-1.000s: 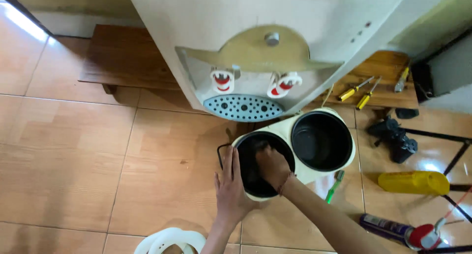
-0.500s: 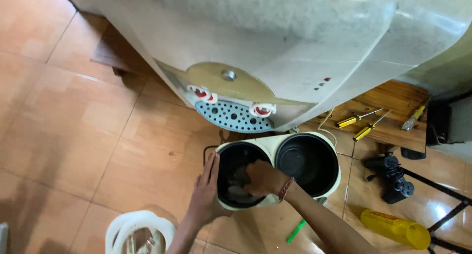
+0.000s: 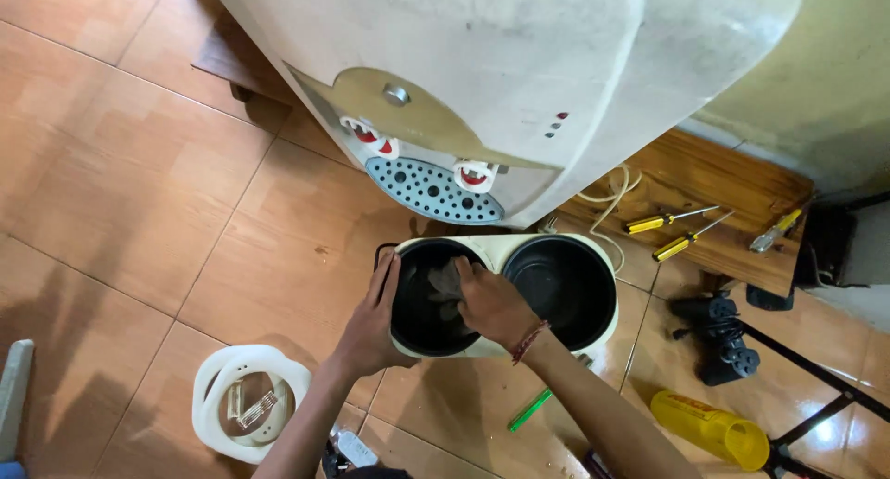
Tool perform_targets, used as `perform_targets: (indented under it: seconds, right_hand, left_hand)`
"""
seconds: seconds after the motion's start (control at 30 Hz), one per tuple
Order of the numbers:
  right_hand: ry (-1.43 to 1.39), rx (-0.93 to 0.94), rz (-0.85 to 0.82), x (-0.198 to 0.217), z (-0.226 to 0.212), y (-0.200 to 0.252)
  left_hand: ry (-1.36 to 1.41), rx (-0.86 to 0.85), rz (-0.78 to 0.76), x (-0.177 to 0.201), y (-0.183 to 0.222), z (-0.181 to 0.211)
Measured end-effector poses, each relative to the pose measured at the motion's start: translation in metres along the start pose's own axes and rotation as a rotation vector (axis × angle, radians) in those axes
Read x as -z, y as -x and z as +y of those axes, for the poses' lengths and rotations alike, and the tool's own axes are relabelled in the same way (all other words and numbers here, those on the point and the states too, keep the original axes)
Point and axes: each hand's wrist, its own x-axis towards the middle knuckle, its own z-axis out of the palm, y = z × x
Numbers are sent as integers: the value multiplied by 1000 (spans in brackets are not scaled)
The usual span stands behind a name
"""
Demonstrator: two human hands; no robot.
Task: Cleaning the interior basins of a water dispenser component using a toothbrush for scrubbing and a cloth for wiping.
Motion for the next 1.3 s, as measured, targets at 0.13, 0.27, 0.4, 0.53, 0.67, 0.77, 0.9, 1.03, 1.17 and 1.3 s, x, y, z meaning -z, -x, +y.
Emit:
perform_targets:
  seconds: [0.13, 0.27, 0.4, 0.53, 0.67, 0.77, 0.9, 1.03, 1.17, 1.3]
  right_hand:
    - [203, 24, 104, -19, 0, -16]
    - [220, -29, -69, -27, -3, -23]
    - [172, -55, -177, -58, 8, -30]
    - [139, -78, -170, -64, 9, -38]
    - [137, -159, -194, -61, -12, -22]
    - [154, -197, -172, -55, -19, -31]
    - [65, -279, -277, -61, -28, -29]
    - [-14, -330, -414, -39, -47, -26]
    - [7, -308, -161, -17, -41, -32]
    - [49, -276, 24, -44, -46, -53]
  left_hand:
    - [-40, 50, -31, 4, 0, 2]
    - [-1, 11, -6, 3, 3, 5]
    - [34, 22, 19, -3, 4, -4]
    - [60, 63, 16, 2, -5, -9]
    - [26, 33, -16, -9, -1, -24]
    - [15, 14, 13, -6, -6, -29]
    - [-4, 34, 21, -9, -5, -38]
    - [-1, 17, 19, -6, 1, -33]
    - [53, 58, -17, -6, 5, -27]
    - [63, 19, 16, -6, 7, -28]
